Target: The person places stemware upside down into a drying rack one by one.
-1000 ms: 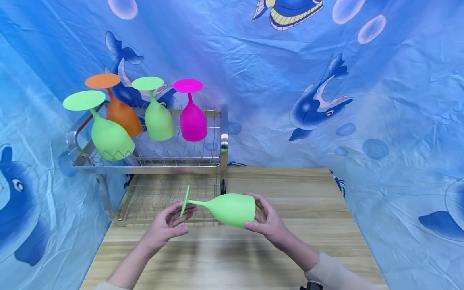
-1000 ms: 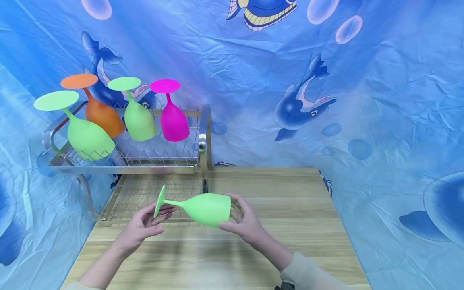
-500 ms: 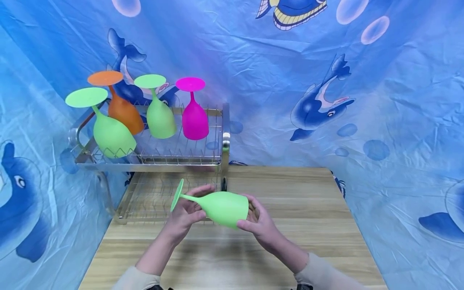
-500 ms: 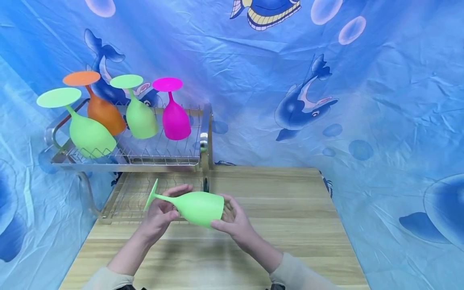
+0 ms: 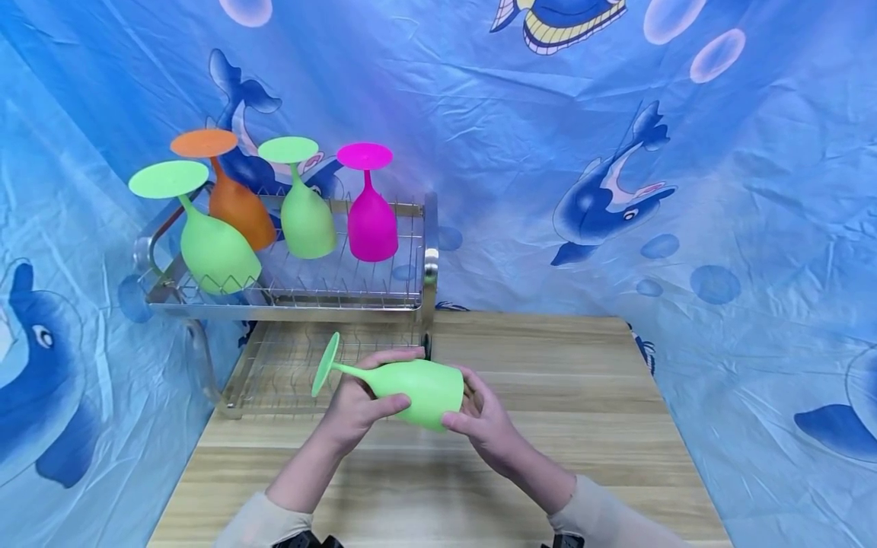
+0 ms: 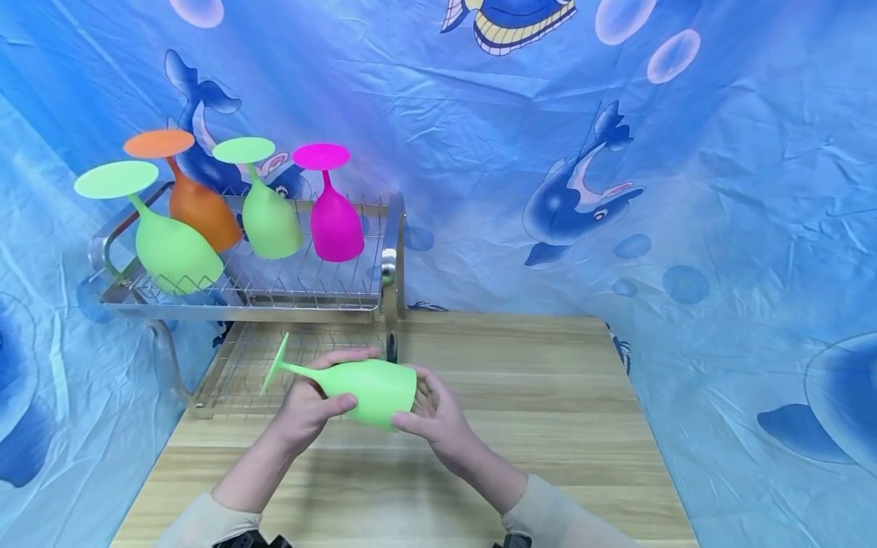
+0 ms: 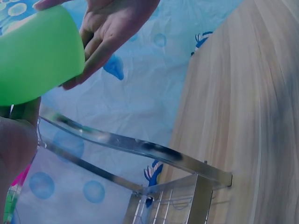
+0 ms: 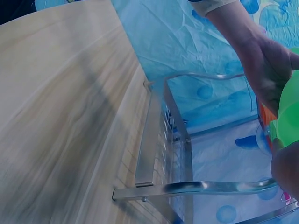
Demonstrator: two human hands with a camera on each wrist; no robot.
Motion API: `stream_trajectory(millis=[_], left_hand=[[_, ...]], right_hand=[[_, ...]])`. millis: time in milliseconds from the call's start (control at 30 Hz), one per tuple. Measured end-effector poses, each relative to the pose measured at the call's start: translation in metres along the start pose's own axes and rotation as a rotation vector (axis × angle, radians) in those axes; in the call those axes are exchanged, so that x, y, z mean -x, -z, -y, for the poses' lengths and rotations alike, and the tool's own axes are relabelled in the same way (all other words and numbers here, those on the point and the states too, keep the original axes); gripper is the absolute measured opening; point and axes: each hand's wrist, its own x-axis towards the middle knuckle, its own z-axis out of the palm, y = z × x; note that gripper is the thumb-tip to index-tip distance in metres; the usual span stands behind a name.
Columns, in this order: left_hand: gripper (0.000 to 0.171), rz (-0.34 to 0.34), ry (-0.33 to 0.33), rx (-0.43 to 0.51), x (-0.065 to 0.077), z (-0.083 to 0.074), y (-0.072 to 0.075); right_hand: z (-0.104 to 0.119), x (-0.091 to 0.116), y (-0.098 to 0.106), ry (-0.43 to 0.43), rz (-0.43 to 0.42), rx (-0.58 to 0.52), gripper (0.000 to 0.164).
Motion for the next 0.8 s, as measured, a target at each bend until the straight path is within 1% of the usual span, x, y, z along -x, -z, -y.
stream_trajectory(millis=[167, 400, 533, 667, 800], left_hand=[[0.050, -0.037, -0.020, -0.032, 0.000, -0.004, -0.005], [0.052, -0.055, -0.049, -0.046, 0.002, -0.005, -0.008], [0.053, -0.087, -0.053, -0.066, 0.004, -0.007, -0.009], [0.050, -0.134, -0.060, -0.109, 0.005, -0.009, -0.007], [0.048, -0.147, -0.055, -0.150, 0.004, -0.017, -0.004]], right_hand=[[0.001, -0.002, -0.004, 0.004, 0.008, -0.031, 0.074], [0.000, -0.003, -0.009, -0.003, 0.008, -0.064, 0.072], [0.000, -0.005, -0.012, -0.019, 0.007, -0.075, 0.071], [0.002, -0.007, -0.015, -0.037, 0.016, -0.087, 0.072], [0.007, -0.009, -0.017, -0.040, 0.043, -0.088, 0.077]])
